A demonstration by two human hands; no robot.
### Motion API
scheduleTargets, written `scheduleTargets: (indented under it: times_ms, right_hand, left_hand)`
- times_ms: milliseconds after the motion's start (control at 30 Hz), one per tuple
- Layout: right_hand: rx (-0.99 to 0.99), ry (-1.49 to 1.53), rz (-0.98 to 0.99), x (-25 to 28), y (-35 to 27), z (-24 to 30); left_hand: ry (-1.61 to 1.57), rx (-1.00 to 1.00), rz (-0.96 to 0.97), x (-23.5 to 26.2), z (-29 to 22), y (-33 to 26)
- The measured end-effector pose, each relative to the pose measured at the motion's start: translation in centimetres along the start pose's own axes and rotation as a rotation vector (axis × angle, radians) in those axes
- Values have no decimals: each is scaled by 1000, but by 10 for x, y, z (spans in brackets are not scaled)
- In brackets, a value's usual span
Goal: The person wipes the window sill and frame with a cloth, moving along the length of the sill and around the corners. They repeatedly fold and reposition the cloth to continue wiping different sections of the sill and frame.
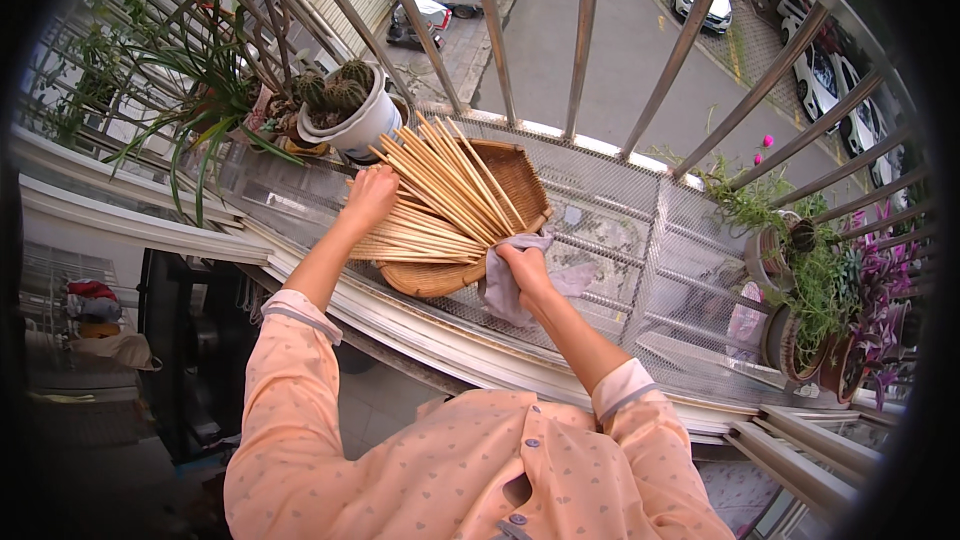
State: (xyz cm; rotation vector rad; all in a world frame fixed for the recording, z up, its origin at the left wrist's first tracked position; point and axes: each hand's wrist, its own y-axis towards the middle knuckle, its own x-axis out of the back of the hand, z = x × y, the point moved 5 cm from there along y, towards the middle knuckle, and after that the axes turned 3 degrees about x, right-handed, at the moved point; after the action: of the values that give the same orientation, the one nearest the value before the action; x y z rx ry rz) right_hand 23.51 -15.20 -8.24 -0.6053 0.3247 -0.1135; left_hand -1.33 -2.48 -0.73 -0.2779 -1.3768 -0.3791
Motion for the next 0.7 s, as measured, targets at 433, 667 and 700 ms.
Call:
scheduleTargets:
  times_ms: [433, 667, 700]
  right_hand:
    - [-67, -35, -3, -1, -10, 12]
    - [-42, -76, -6, 0, -10, 15]
    - [-62, -61, 6, 0, -10, 13]
  left_hand:
    - [-87, -224, 422, -18, -31, 15]
    - [7, -298, 322, -1, -12, 12]
    - [-2, -314, 282, 1, -11, 12]
